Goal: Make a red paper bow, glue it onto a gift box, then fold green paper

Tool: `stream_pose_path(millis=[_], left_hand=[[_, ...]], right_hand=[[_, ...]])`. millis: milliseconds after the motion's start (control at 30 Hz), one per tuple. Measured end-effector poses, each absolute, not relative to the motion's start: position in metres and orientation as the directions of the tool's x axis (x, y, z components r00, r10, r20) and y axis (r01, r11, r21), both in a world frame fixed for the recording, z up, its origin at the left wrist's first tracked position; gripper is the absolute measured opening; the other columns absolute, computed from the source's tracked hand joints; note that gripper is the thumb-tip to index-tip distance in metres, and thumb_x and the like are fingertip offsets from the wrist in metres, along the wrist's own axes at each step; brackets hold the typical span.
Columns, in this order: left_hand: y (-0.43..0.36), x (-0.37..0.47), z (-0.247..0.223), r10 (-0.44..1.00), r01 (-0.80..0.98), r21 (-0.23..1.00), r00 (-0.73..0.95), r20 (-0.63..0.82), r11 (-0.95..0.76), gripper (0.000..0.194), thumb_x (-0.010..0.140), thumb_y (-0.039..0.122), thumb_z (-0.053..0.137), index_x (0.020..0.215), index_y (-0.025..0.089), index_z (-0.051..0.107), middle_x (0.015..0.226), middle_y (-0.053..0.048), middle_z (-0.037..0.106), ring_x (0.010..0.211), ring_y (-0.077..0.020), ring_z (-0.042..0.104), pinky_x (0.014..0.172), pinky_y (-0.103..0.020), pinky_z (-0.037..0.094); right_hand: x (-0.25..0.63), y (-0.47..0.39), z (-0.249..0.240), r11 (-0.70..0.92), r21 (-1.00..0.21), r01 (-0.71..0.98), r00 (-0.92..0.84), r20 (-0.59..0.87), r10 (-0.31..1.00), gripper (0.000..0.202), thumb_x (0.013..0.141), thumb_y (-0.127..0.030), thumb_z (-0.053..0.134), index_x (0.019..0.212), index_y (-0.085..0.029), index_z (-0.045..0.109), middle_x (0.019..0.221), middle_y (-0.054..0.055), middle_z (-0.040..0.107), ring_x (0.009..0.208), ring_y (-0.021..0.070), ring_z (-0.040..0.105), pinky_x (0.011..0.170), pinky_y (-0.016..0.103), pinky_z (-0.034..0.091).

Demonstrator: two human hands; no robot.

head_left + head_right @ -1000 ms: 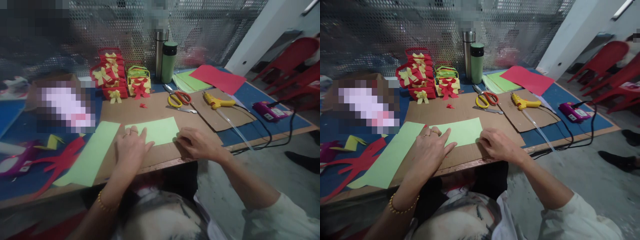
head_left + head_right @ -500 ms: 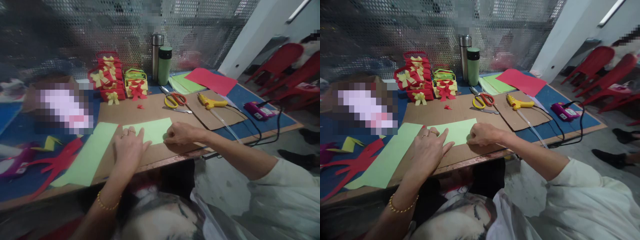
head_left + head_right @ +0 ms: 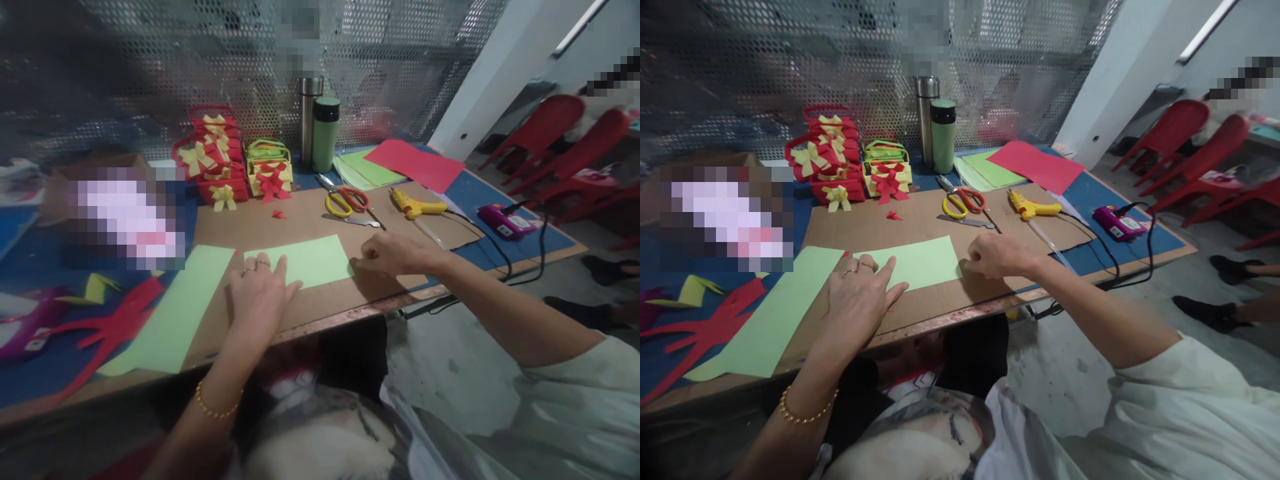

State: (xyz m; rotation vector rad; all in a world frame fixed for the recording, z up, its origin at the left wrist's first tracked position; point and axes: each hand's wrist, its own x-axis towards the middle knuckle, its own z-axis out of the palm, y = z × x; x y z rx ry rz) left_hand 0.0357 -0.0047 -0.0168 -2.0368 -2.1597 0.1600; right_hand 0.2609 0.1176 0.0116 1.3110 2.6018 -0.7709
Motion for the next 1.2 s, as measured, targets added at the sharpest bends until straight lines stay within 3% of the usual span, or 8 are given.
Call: stream_pose_path(millis=[100,200,367,467,567,700,833,1200], left_hand=[[-0.005,0.035,-0.018,0.997,0.975,-0.216,-0.035,0.067,0.049,0.049,0.099,0.045,0.056,0.14,0.018,0.061,0.119,-0.022,0.067,0.112,-0.0376,0.061,0.086,-0.045,0.047],[-0.005,0.035,-0.019,0.997,0.972,-0.233,-0.028,0.067,0.043,0.051,0.099,0.045,0.057,0.142,0.017,0.059,0.118,-0.022,0.068,0.111,-0.0374,0.061,0.085,-0.045,0.047],[-0.004,0.041,-0.013,0.993,0.97,-0.24,0.011,0.116,0.018,0.043,0.094,0.038,0.066,0.129,0.013,0.063,0.123,-0.023,0.065,0.112,-0.0373,0.06,0.094,-0.049,0.045],[-0.003,0.046,-0.009,0.997,0.979,-0.184,0.083,-0.01,-0.083,0.02,0.098,0.023,0.055,0.111,0.012,0.065,0.109,-0.018,0.068,0.102,-0.0311,0.062,0.088,-0.042,0.046],[0.0,0.05,-0.007,0.985,0.995,-0.039,0.08,-0.151,-0.087,0.021,0.102,0.016,0.041,0.106,0.014,0.062,0.099,-0.012,0.068,0.089,-0.0248,0.063,0.077,-0.036,0.045],[0.007,0.05,-0.006,0.983,0.994,0.111,0.019,-0.181,0.001,0.025,0.102,0.037,0.047,0.091,0.019,0.061,0.091,-0.008,0.066,0.081,-0.0233,0.06,0.07,-0.035,0.04],[0.015,0.051,-0.006,0.975,0.99,0.115,-0.053,-0.215,0.079,0.035,0.096,0.051,0.053,0.079,0.021,0.059,0.08,-0.006,0.063,0.073,-0.023,0.057,0.064,-0.034,0.034],[0.025,0.033,-0.018,0.955,0.961,0.235,-0.073,-0.287,0.144,0.036,0.085,0.054,0.057,0.067,0.023,0.051,0.068,-0.003,0.06,0.061,-0.0186,0.047,0.056,-0.034,0.027]], right_hand=[[0.243,0.108,0.013,0.586,-0.52,0.621,-0.741,-0.145,0.656,0.031,0.09,-0.033,0.056,0.064,-0.018,0.058,0.057,-0.001,0.059,0.054,0.0098,0.049,0.057,0.023,0.034],[0.225,0.105,0.003,0.504,-0.637,0.582,-0.771,-0.237,0.591,0.025,0.092,-0.032,0.057,0.073,-0.017,0.061,0.059,-0.002,0.062,0.049,0.0086,0.053,0.052,0.021,0.035],[0.216,0.116,-0.013,0.463,-0.583,0.668,-0.736,-0.423,0.529,0.018,0.091,-0.028,0.063,0.077,-0.017,0.061,0.051,-0.004,0.059,0.044,0.0109,0.056,0.046,0.019,0.038],[0.217,0.122,-0.013,0.502,-0.6,0.623,-0.779,-0.418,0.468,0.018,0.093,-0.027,0.061,0.078,-0.016,0.062,0.054,-0.002,0.063,0.045,0.0109,0.059,0.046,0.019,0.041],[0.218,0.124,-0.011,0.552,-0.6,0.58,-0.814,-0.389,0.432,0.018,0.093,-0.027,0.061,0.079,-0.016,0.065,0.056,-0.002,0.066,0.044,0.0094,0.058,0.046,0.018,0.041],[0.219,0.122,-0.01,0.583,-0.577,0.572,-0.82,-0.369,0.438,0.018,0.092,-0.024,0.06,0.079,-0.015,0.069,0.054,-0.002,0.065,0.043,0.0096,0.057,0.047,0.019,0.041],[0.219,0.12,-0.006,0.607,-0.554,0.571,-0.821,-0.38,0.426,0.017,0.091,-0.021,0.057,0.084,-0.014,0.071,0.057,0.001,0.067,0.047,0.0113,0.061,0.05,0.019,0.043],[0.222,0.118,-0.002,0.661,-0.505,0.556,-0.831,-0.348,0.433,0.018,0.092,-0.025,0.056,0.088,-0.015,0.071,0.061,0.002,0.069,0.05,0.0119,0.06,0.052,0.022,0.039]])
